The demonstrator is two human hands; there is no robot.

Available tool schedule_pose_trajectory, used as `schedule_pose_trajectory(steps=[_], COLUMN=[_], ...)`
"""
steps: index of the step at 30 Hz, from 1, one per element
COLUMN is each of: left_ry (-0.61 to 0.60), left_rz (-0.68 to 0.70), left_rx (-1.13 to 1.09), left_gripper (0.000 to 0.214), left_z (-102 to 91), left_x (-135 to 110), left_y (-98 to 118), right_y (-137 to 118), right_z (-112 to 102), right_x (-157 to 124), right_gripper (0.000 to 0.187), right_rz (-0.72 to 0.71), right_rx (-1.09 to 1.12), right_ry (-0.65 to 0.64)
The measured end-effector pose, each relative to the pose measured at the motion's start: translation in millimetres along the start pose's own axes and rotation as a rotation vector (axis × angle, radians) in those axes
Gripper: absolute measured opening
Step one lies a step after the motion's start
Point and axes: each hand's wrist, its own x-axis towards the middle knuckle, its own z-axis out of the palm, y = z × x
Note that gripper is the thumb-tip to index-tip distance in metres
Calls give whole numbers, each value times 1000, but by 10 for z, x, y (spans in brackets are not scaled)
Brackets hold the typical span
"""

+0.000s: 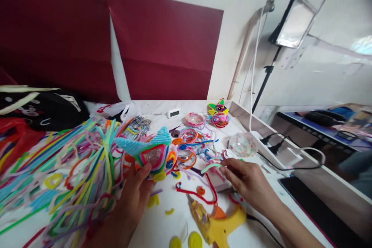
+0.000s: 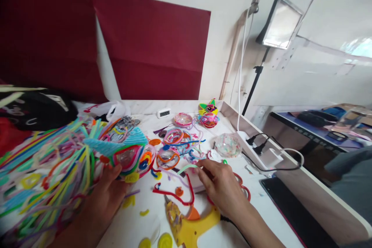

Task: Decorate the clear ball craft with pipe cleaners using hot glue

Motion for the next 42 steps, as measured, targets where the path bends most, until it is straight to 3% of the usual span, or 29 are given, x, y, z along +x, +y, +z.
schedule_pose_trajectory(steps=[7,12,16,20,23,25,27,32,37,42], left_ry=[-48,-29,-13,14,-80,-131,-165,-231,-197,-151], left_rz=[72,113,107,87,79,102,143,207,170,145], left_rx=[5,40,43,62,70,90,100,114,148,171], left_gripper=[62,78,75,72,72,75,78,76,62,60], left_z=[-7,-25,-27,-22,-11,-3,4,12,-5,-12], left_x=[-8,-19,-16,-72,-124,-145,-155,-178,-218,-239], left_y=[86,83,43,11,-4,-12,-23,-55,-83,-96], right_y=[205,370,353,137,-171,-415,-647,-996,-1109,-1162], right_z=[166,290,258,139,100,121,173,349,433,461], right_x=[198,174,138,109,97,104,126,213,261,294], right_gripper=[40,36,33,35,37,36,36,22,20,16], right_rz=[94,88,99,169,209,182,137,-76,-210,-300], right_rx=[-30,-116,-72,123,304,369,401,320,180,78], right_ry=[-82,-46,-15,16,28,87,64,80,221,282])
